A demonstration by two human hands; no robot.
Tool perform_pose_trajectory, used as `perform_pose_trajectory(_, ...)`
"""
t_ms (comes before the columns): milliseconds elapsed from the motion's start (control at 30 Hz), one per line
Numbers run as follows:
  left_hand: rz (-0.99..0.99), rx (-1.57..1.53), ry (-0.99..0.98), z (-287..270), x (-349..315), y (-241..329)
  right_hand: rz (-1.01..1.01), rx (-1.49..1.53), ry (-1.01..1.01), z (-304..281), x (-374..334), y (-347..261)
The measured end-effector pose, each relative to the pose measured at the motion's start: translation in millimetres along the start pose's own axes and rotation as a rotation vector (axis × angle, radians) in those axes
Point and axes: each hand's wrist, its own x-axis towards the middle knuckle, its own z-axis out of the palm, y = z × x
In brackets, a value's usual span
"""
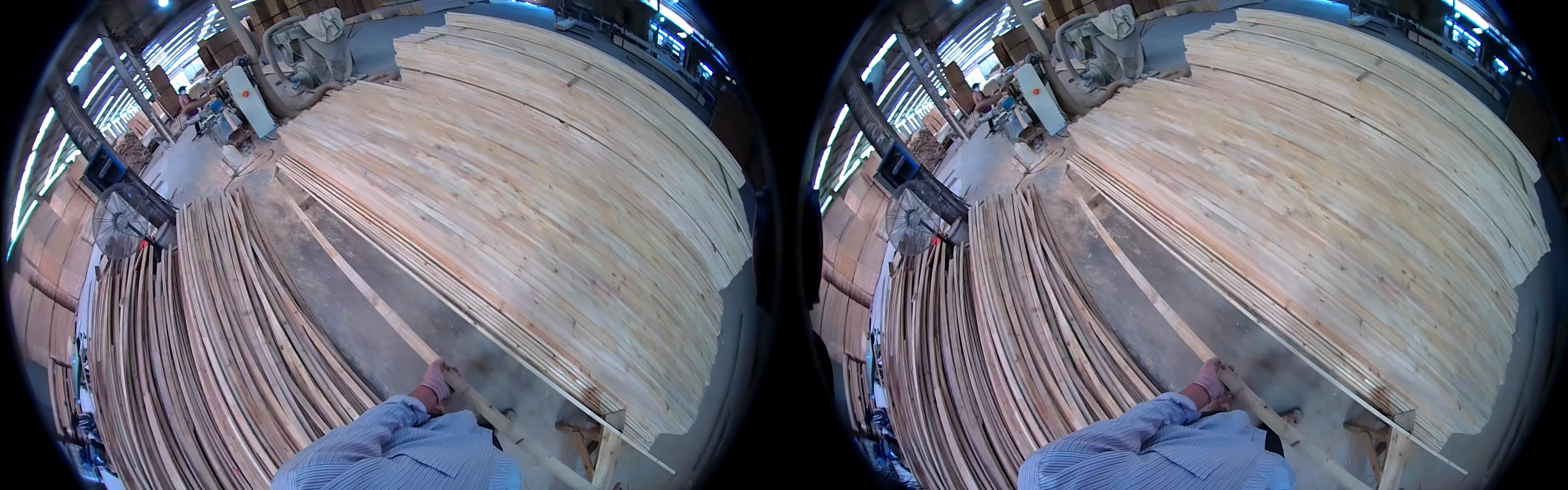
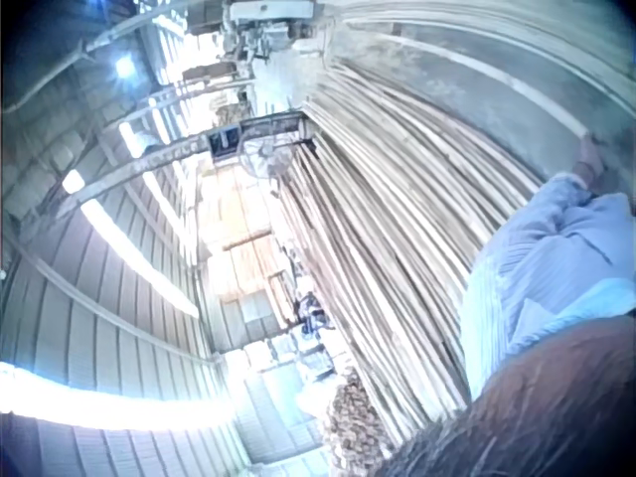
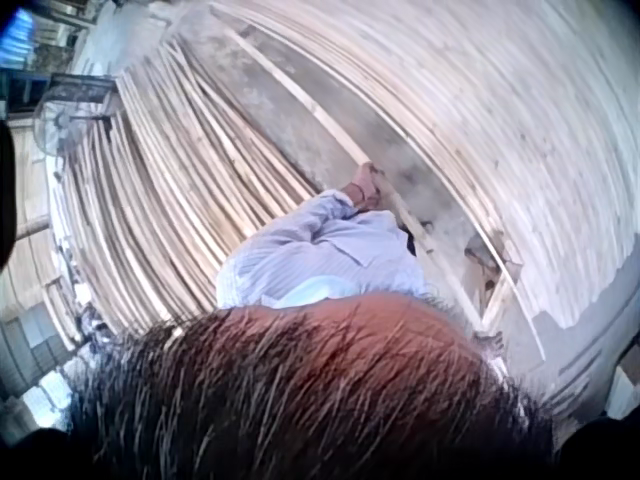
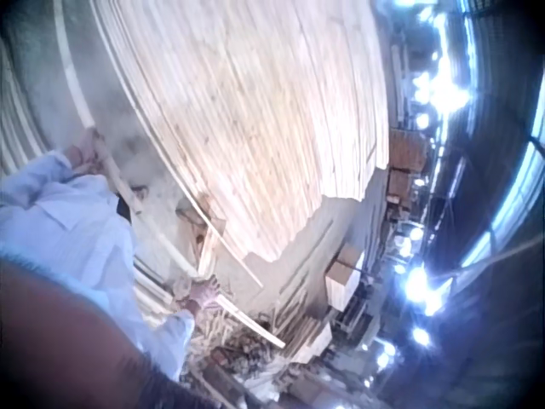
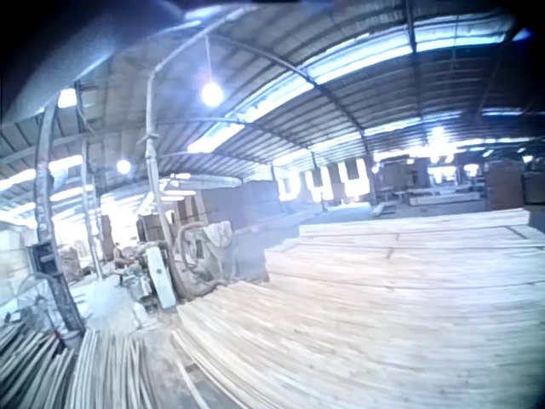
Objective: The person repeatedly picks up long, thin wooden planks from a pile and places them onto a growing stack. The person uses both hands to lift and align the planks, working in a large warehouse filled with lumber.
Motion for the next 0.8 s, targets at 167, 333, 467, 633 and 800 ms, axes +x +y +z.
perform_pose_trajectory(167, -0.067, 0.106, -0.019, -3, -12, 17, 0.295, 0.073, -0.568, 21, 0, -17)
perform_pose_trajectory(333, 0.243, 0.33, 0.002, -51, 24, 35, 0.003, 0.147, 0.141, 72, -17, -43)
perform_pose_trajectory(467, 0.271, 0.154, 0.091, -36, -24, 65, -0.197, 0.01, 0.319, 87, -37, -79)
perform_pose_trajectory(633, 0.386, 0.158, 0.029, -44, -18, 131, -0.283, 0.334, -0.611, 86, -21, -113)
perform_pose_trajectory(800, 0.539, 0.108, -0.099, -18, -31, 208, -0.185, 0.575, -0.33, 14, 24, -166)
